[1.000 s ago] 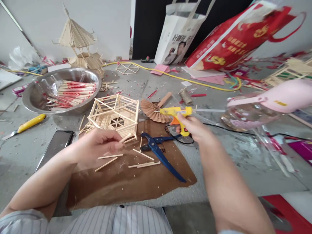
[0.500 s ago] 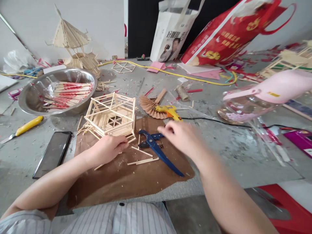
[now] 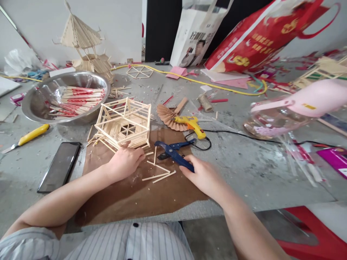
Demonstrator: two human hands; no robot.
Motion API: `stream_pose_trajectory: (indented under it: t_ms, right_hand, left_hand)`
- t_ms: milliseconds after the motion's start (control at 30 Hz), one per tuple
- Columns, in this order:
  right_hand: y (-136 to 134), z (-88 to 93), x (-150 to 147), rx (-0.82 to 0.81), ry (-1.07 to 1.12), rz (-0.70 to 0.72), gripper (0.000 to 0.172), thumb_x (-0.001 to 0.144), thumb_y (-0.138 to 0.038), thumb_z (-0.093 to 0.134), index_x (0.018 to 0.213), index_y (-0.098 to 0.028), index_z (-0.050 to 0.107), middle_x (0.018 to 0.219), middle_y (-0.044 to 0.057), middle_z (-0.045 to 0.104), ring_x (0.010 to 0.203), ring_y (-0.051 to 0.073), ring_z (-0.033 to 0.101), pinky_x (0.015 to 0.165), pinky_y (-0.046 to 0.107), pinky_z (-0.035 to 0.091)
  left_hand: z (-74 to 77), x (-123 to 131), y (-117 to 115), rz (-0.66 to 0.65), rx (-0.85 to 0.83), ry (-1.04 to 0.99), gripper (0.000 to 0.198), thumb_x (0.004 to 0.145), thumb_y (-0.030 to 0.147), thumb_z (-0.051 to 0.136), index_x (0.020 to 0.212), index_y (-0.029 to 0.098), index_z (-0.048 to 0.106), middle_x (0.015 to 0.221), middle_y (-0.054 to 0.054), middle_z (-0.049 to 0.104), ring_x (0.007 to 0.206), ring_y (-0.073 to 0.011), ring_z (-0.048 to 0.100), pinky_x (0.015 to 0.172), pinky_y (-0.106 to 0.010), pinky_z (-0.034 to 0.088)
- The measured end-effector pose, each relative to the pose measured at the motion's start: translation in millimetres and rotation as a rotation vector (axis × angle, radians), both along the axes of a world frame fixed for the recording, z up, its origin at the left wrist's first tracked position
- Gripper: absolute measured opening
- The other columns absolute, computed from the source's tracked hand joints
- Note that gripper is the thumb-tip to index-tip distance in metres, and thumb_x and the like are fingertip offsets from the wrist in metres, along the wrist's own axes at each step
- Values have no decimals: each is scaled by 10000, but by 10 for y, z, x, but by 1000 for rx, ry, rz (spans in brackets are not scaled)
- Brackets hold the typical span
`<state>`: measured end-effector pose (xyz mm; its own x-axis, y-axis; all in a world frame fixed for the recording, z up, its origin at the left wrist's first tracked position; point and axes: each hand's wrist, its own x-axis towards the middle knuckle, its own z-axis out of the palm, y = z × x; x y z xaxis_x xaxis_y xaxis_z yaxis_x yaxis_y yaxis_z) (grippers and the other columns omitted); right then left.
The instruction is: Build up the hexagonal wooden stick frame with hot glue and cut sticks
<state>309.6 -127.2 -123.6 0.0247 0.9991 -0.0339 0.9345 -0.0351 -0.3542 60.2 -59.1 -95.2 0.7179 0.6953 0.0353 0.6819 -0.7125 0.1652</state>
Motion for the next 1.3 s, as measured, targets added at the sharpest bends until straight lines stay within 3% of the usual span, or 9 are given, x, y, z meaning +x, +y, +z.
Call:
stream_pose_trajectory:
  t_ms: [167,267,400,500,633,733,833,1067,1300]
  right_hand:
    - [-87,100,112,105,288,-152,308,674,-496,588,834,-234,569,702,8,658,569,186,608,484,294,454]
    - [-151,211,112,88,583,-220,285,646,-471,630,799,-247,544,478,-40,544,384,143,498,360,265,374]
    - [-154,324,-41,26,1089,-144,257,627,-448,645,668,-246,492,364,-66,419,273,95,348,301,240,250]
    - [-57,341,-242,12,1286,-83,269,595,-440,651,646,-247,471,337,-81,366,269,90,310,305,234,230]
    - [108,248,-505,101,1343,-151,207,629,-384,590,725,-260,454,558,-25,543,472,156,524,401,281,384]
    - [166,145,-627,42,1370,-148,233,676,-381,517,880,-272,492,905,57,633,807,232,611,559,354,474]
    - [157,79,-682,-61,1465,-57,320,670,-381,497,967,-267,526,1045,77,619,952,257,584,671,403,490]
    - [129,67,-699,-34,1643,202,412,662,-420,558,1057,-303,562,999,30,630,914,234,597,769,430,493]
    - [88,29,-455,448,1369,39,272,713,-318,581,979,-268,554,859,19,547,781,201,605,753,429,506]
  left_hand:
    - [-15,1,10,-12,9,-63,259,868,202,311,758,138,536,596,-61,614,585,-172,601,938,-450,335]
    - [55,12,-41,-18,-18,-277,254,884,224,289,803,141,515,789,-106,643,782,-186,619,885,-395,403]
    - [170,16,-131,-98,-89,-593,188,889,239,309,833,157,469,1148,-173,542,1179,-190,442,920,-332,406]
    - [182,17,-171,-145,-240,-656,173,892,246,305,818,168,441,1056,-143,578,1039,-162,531,841,-293,446]
    - [108,38,-190,-29,-322,-679,192,893,287,278,809,175,410,685,-28,543,595,-104,501,559,-227,427]
    - [45,61,-185,36,-329,-687,194,892,301,275,811,179,403,644,-2,495,549,-92,448,523,-214,387]
    - [-18,83,-167,38,-345,-682,195,891,311,282,807,181,400,649,-1,497,548,-91,450,526,-212,383]
    - [-88,135,-194,-63,-278,-636,198,894,287,302,839,166,449,682,-19,564,583,-102,525,551,-212,420]
    - [-36,65,-116,-33,3,-649,176,882,229,341,840,147,491,654,-13,575,550,-78,511,528,-180,403]
